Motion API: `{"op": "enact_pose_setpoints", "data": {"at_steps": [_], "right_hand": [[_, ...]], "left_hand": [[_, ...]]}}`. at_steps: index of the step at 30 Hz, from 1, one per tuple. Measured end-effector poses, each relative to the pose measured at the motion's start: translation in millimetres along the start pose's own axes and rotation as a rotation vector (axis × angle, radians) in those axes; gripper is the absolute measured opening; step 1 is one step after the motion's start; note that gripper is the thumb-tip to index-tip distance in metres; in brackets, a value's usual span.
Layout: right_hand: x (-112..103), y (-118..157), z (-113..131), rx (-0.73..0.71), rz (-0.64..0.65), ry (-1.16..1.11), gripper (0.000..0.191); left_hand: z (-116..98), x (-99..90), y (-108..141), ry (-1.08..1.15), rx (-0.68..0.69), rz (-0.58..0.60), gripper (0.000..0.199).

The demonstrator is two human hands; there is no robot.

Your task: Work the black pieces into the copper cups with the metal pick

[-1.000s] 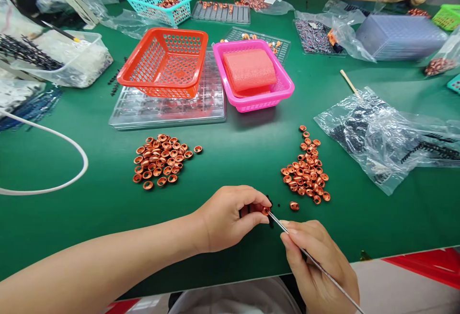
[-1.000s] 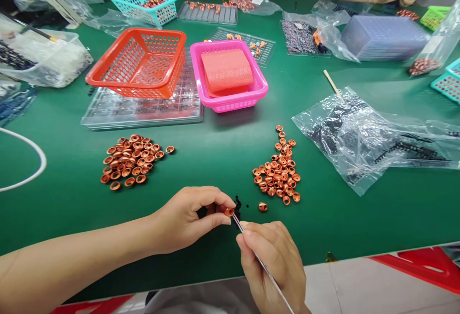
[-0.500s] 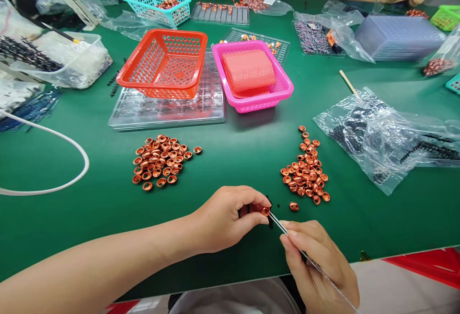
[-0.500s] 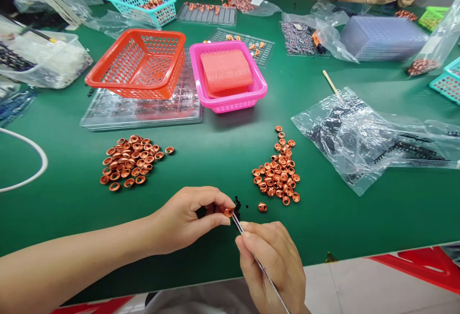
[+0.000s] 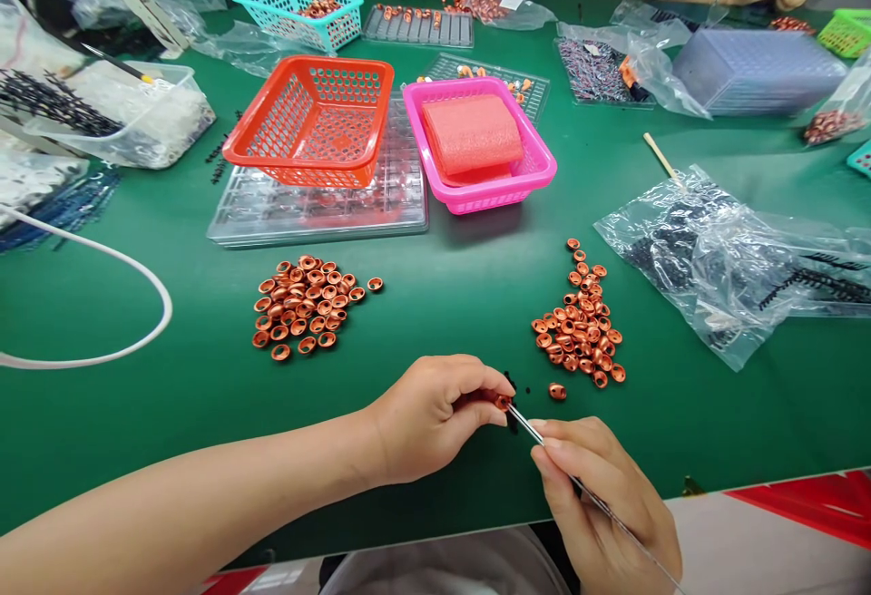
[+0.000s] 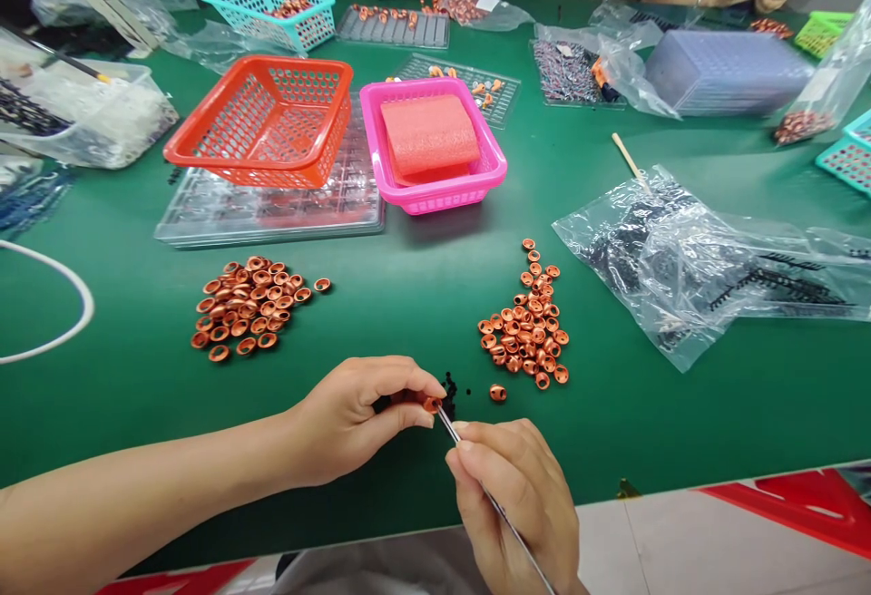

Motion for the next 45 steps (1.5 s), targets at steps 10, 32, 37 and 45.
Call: {"op": "enact_pose_setpoints", "data": {"at_steps": [10,32,37,45], "right_hand": [[-1.2,-1.2,-1.2,-0.007,0.016,-0.003,0.036],[-1.4,2.7,-1.0,0.003,0.006,0.007,0.038],[-2.3,3.6,-1.1,-0.021,0.028,-0.004,0.038],[0.3,3.6,-2.8,-0.019,0.027,-0.021,0.038]], "left_hand": [[0.5,-0.1,-2.4,0.019,-0.052,0.008,0.011],[2.4,1.4,-3.4,0.060,-0.075,0.009,0.012],[3.1,1.4,-3.6,0.062,-0.085,0.014,0.013],[2.7,0.8,-2.8,0.066,-0.072,0.023,0.013]]}}
Point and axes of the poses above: each hand's wrist, its own y-axis away from the middle knuckle, its own x-axis out of the palm, z = x × y, the point moved 5 cm from there along -y, towards the middle knuckle, and after that the axes turned 14 degrees about -x, right-handed, at the moved point
